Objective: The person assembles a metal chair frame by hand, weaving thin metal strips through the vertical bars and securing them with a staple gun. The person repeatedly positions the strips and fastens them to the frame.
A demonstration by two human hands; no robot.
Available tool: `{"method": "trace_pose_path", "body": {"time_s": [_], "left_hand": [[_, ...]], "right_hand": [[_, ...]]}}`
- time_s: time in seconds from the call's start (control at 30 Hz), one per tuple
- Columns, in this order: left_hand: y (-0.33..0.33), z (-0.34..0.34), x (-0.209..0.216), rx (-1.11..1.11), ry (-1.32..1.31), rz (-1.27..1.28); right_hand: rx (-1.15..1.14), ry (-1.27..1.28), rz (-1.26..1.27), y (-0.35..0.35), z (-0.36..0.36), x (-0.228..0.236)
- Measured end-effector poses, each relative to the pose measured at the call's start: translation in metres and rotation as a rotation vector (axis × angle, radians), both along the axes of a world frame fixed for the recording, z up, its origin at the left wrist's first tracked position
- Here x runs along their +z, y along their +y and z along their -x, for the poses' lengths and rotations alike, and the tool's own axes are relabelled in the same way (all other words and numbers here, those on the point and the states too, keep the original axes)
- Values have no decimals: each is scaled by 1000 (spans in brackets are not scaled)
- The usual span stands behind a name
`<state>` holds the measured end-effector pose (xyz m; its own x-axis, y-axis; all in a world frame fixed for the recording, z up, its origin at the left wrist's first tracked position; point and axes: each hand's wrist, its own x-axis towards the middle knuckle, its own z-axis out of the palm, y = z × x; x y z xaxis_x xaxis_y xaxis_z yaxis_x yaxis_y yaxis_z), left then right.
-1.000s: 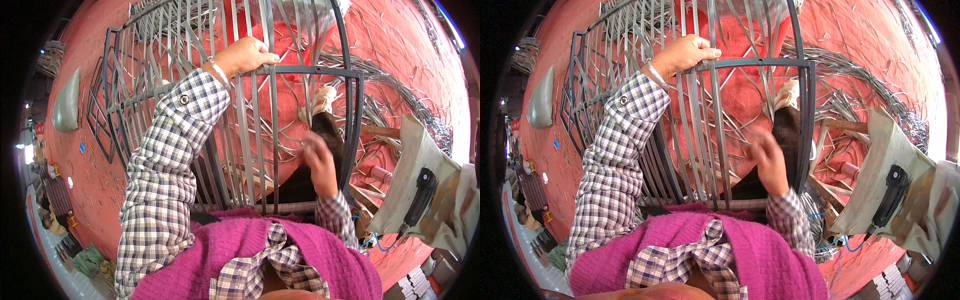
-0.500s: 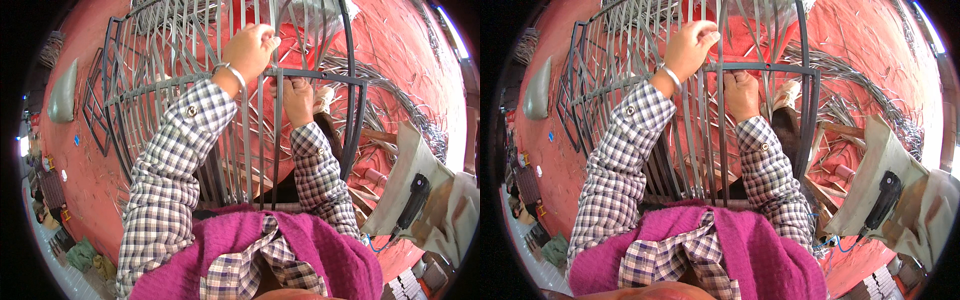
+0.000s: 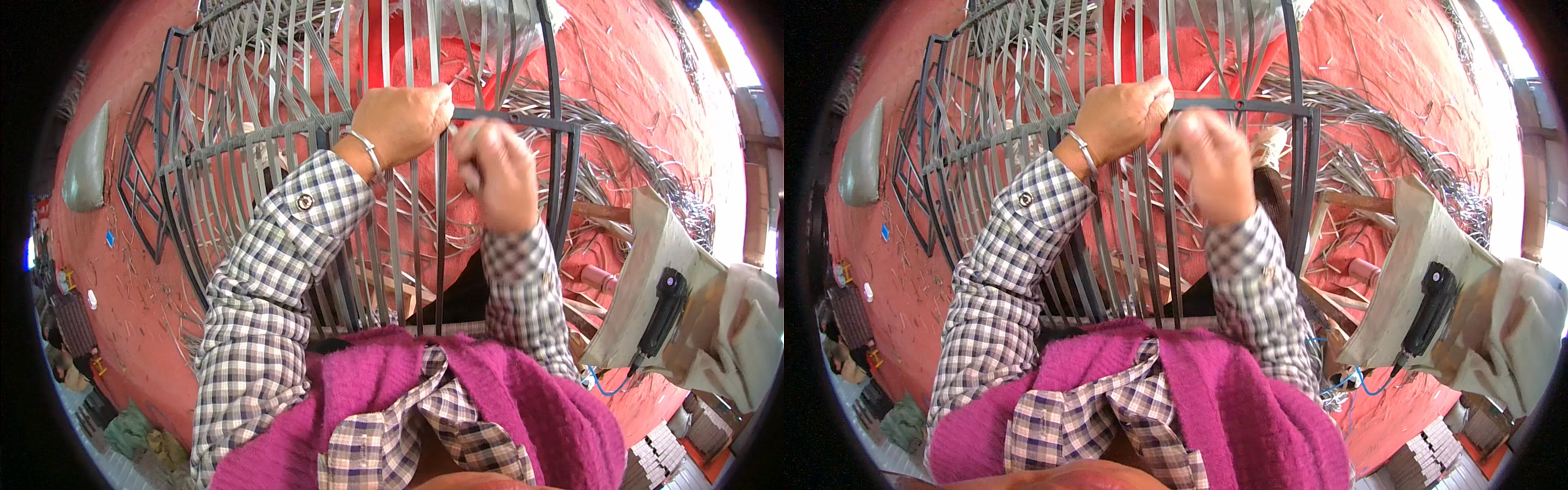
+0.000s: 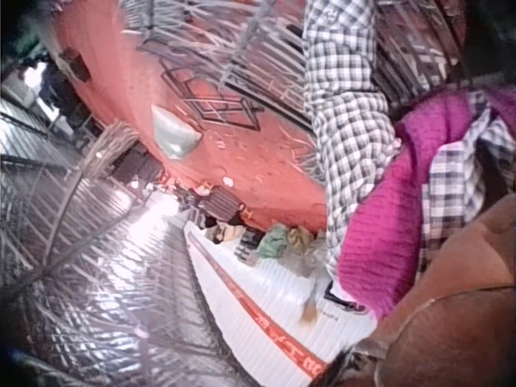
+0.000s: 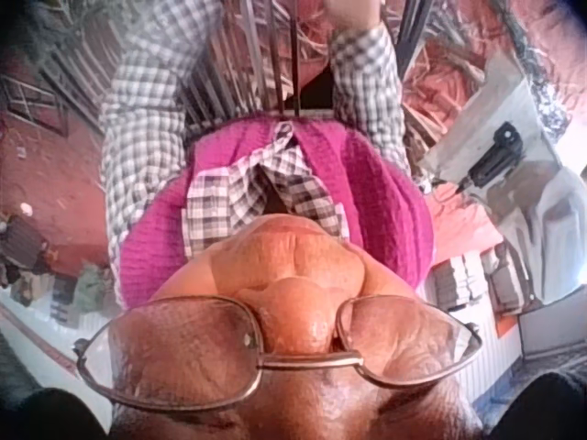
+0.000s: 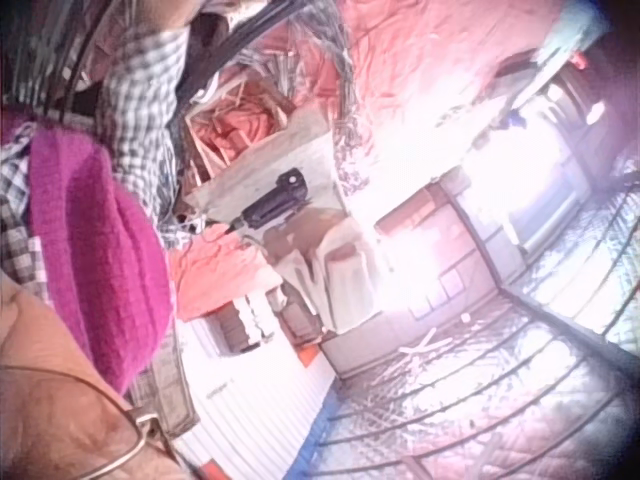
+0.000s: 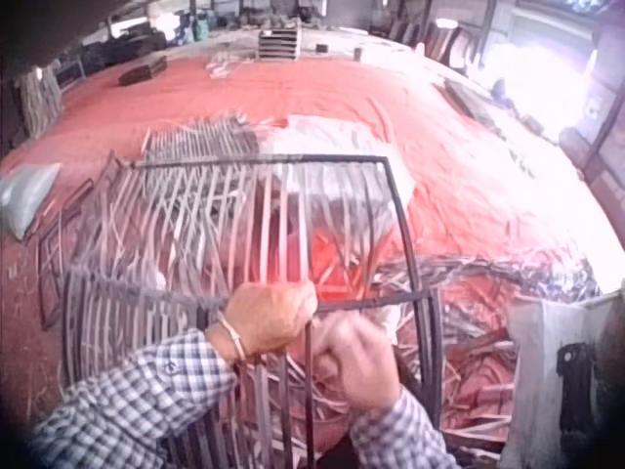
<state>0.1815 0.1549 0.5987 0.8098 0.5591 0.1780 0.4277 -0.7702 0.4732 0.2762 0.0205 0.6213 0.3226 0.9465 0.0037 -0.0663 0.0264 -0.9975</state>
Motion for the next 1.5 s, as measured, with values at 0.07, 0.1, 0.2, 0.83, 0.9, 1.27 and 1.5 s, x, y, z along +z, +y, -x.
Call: {"method": "trace_pose_path", "body": {"time_s": [0.07,0.1,0.2,0.83,0.9,1.27,1.5], "left_hand": [[-2,0,1,3,24,5],[-3,0,1,30,-27,7],[-5,1,-1,129,-119,-2],[-3,1,7,24,-89,112],[-2,0,8,39,-84,136],[-9,3,6,-10,-271,96],[-9,3,4,-21,-318,-9]], "right_hand": [[-57,4,93,4,1,16],[-70,-111,158,7,-4,22],[-97,-359,32,40,-34,22],[-56,-116,116,16,-26,-62],[-43,-156,62,25,-26,-83],[-72,-277,42,-8,-31,25],[368,-1169,139,122,-87,-15]]}}
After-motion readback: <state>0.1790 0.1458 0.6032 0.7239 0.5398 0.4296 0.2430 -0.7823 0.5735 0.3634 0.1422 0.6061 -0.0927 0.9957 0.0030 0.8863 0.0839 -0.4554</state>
